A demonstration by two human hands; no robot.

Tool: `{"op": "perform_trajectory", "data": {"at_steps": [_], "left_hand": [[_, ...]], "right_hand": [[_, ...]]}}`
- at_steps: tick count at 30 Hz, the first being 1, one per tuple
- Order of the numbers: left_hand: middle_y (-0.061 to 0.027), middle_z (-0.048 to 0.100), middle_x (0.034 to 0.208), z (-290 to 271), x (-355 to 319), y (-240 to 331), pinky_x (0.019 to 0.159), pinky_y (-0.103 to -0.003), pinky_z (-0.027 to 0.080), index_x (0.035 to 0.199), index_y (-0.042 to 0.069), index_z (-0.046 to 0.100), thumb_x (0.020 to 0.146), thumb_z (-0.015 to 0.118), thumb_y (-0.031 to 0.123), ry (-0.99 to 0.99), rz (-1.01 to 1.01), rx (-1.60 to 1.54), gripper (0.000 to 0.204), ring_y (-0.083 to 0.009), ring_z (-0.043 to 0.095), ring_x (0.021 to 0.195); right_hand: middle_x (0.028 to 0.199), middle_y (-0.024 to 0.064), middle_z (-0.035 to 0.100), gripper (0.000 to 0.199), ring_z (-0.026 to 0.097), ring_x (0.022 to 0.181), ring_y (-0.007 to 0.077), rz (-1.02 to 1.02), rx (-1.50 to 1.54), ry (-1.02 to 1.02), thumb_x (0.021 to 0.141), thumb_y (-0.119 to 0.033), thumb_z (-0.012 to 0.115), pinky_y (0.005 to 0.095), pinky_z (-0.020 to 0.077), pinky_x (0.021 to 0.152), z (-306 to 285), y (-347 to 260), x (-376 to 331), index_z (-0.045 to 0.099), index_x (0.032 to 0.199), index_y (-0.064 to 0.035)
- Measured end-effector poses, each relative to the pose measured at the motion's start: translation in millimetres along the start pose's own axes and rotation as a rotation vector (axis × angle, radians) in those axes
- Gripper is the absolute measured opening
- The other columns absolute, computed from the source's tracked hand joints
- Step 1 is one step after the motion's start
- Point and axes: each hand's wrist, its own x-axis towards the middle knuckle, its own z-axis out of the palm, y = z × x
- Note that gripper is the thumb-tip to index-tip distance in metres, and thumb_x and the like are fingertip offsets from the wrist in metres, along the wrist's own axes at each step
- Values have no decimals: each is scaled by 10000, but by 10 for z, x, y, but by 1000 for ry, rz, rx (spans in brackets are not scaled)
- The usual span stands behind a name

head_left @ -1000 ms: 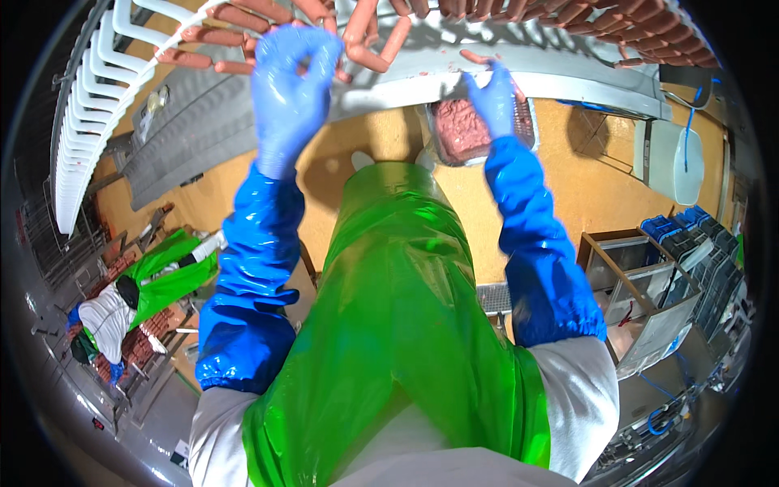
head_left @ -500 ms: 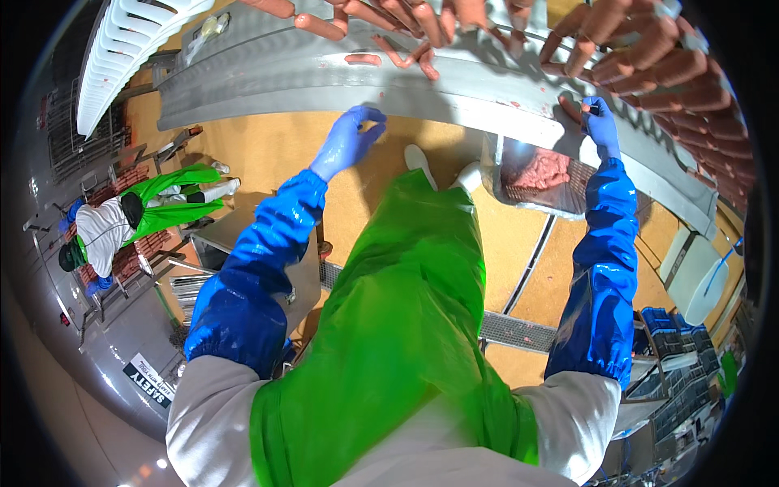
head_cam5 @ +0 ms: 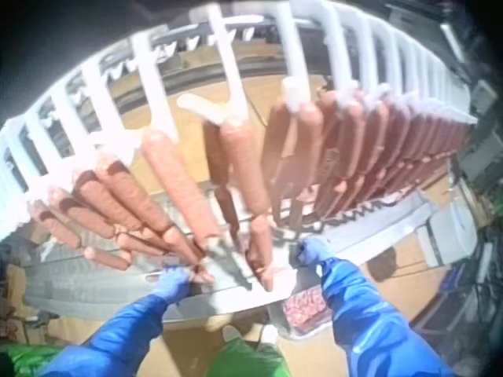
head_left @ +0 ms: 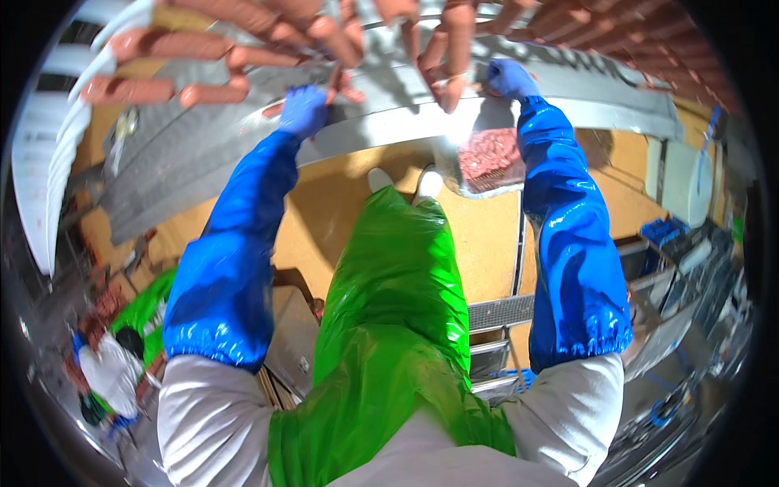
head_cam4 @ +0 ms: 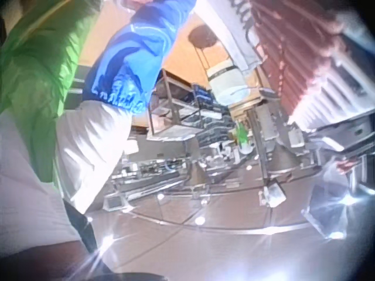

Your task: The person stands at a meat processing line and repeatedly takes long strands of sausage from a conveyor, links them by hand, and places the linked sausages into a metal tray. The person also uses a white bucket to rinse their gloved hands during the process.

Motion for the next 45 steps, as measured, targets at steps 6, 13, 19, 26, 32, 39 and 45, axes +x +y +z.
{"op": "perform_trajectory", "data": {"at_steps": [6, 13, 19, 26, 32, 39, 45], "left_hand": [[-222, 652, 885, -543, -47, 489, 702, -470, 501, 1085, 104, 640, 1005, 432, 291, -13, -11, -691, 292, -363, 659, 828], [-147, 656, 800, -1238, 364, 1747, 659, -473, 503, 938, 69, 651, 902, 566, 198, -230, 659, -523, 158, -359, 650, 740], [-127, 650, 774, -1304, 781, 2299, 583, -463, 492, 917, 81, 655, 857, 626, 215, -196, 836, -332, 150, -339, 633, 634], [-142, 601, 759, -1632, 802, 2387, 620, -445, 492, 820, 84, 614, 835, 613, 237, -176, 752, -446, 154, -365, 607, 714], [-87, 623, 909, -1741, 876, 2256, 802, -392, 500, 1013, 12, 628, 995, 506, 189, -528, 273, -955, 216, -248, 626, 850], [-116, 600, 1144, -839, 716, 3351, 973, -328, 452, 1249, -13, 575, 1003, 451, 127, 165, -40, -1430, 309, -207, 602, 1021], [-100, 586, 797, -1001, 628, 3638, 713, -365, 476, 826, 9, 540, 955, 456, 79, 329, -225, -1618, 170, -212, 573, 752]], "right_hand": [[754, -1, 670, 179, 604, 685, 117, 49, 429, -146, 775, -117, 686, 288, 504, 592, -302, -148, -804, 687, 955, -118], [1211, 217, 614, 409, 567, 1152, 375, -193, 495, -119, 931, -292, 567, 432, 422, 1032, -315, -1777, -1929, 588, 1255, -44], [1103, 210, 649, 410, 602, 1048, 364, -2, 597, -286, 918, -333, 461, 450, 454, 918, -27, -1309, -2015, 661, 1078, -13], [1004, 190, 626, 296, 582, 960, 397, -258, 299, 214, 867, -263, 472, 500, 466, 810, -101, -1115, -2216, 646, 920, -29], [984, 157, 642, 229, 602, 956, 358, -58, 266, 237, 874, -201, 494, 468, 479, 845, 209, -132, -2242, 639, 946, -38], [1025, 207, 633, 221, 581, 1044, 393, -178, 807, 449, 907, -152, 544, 435, 448, 948, -204, -1226, -2235, 643, 1033, 1], [942, 201, 633, 240, 579, 871, 402, -299, 538, 597, 802, -139, 502, 472, 451, 794, -150, -1071, -2227, 643, 920, 14]]}}
